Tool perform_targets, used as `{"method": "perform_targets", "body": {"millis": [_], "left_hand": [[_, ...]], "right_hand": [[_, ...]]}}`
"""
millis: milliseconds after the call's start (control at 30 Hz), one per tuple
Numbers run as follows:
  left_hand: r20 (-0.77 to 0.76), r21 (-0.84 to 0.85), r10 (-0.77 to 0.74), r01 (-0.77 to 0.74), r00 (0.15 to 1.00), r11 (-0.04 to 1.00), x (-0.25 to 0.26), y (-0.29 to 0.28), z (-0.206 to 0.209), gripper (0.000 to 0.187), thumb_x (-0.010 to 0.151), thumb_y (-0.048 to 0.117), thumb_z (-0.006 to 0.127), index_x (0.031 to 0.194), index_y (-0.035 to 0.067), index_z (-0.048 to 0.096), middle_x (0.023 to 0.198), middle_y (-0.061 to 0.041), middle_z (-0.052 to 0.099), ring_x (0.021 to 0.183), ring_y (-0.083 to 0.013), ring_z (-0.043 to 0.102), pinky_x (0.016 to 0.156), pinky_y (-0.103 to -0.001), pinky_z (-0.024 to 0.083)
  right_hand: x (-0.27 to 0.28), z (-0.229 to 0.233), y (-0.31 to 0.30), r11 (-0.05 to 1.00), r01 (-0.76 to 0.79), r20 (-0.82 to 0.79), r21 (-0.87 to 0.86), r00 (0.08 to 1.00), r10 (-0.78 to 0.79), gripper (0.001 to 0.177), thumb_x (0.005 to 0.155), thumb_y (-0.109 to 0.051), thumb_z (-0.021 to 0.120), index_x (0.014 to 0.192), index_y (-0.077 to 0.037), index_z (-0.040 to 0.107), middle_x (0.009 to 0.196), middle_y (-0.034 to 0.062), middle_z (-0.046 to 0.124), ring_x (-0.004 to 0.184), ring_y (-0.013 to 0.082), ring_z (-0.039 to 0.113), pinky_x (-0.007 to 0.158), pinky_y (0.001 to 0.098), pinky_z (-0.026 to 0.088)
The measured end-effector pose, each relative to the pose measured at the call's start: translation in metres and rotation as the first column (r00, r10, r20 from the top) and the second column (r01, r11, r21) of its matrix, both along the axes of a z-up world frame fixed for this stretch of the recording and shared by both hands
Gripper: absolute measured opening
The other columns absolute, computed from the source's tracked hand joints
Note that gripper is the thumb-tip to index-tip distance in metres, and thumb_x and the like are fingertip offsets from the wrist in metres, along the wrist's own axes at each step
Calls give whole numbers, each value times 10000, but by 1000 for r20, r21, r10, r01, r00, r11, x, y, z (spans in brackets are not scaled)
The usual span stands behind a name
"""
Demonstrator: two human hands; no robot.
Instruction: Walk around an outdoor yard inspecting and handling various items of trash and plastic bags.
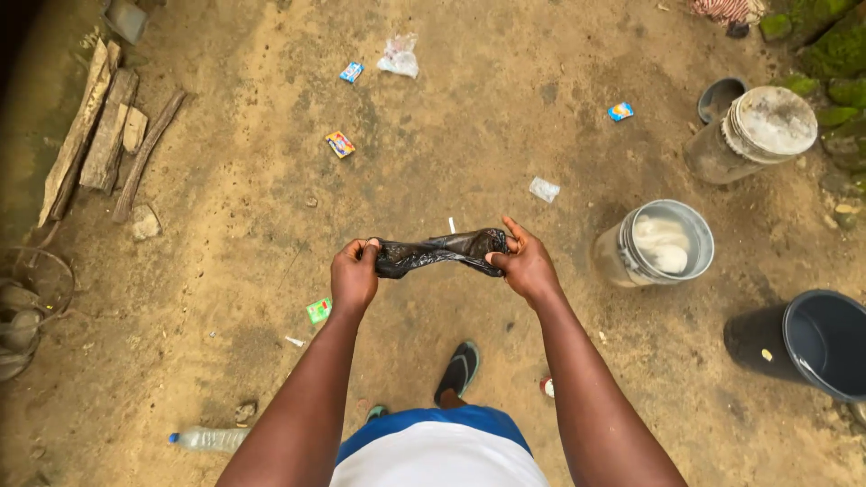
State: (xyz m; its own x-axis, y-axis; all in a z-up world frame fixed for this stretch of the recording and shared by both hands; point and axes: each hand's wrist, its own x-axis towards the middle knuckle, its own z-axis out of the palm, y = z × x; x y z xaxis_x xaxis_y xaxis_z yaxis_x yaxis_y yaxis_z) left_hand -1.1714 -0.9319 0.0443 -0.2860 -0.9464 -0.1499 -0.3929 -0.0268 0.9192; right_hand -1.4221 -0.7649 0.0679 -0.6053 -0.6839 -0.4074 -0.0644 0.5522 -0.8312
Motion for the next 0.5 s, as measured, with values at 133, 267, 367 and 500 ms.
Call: {"method": "perform_targets", "body": {"millis": [133,267,367,500], "left_hand": [[40,-37,7,-5,999,999,-34,-1,12,334,1006,294,654,884,-12,712,680,-95,666,627,-157,560,646,-350,474],[92,-39,9,-5,996,999,-53,0,10,330,981,316,680,898,-1,721,758,-120,696,677,-208,620,682,-374,487],[166,-88,-29,44,986,995,-66,-6,24,331,933,333,728,905,4,720,875,-138,709,778,-270,662,740,-402,499],[275,-229,-124,190,953,955,-82,-16,36,373,811,348,824,857,-8,723,970,-136,686,947,-347,641,801,-445,494]], "right_hand": [[-14,69,-13,995,84,53,45,995,-86,951,857,-1,737,1631,-276,259,1481,141,612,832,207,692,604,328,536],[-33,78,-18,992,88,-31,85,996,-86,991,852,-19,746,1633,-268,190,1495,119,556,731,148,675,571,316,535],[-49,63,-26,996,94,-38,-2,995,-94,985,854,-8,742,1639,-229,189,1441,103,641,723,132,645,591,308,531],[-64,52,-41,987,148,-53,-65,987,-151,875,908,-29,702,1639,-187,247,1343,112,716,809,98,658,652,289,560]]}}
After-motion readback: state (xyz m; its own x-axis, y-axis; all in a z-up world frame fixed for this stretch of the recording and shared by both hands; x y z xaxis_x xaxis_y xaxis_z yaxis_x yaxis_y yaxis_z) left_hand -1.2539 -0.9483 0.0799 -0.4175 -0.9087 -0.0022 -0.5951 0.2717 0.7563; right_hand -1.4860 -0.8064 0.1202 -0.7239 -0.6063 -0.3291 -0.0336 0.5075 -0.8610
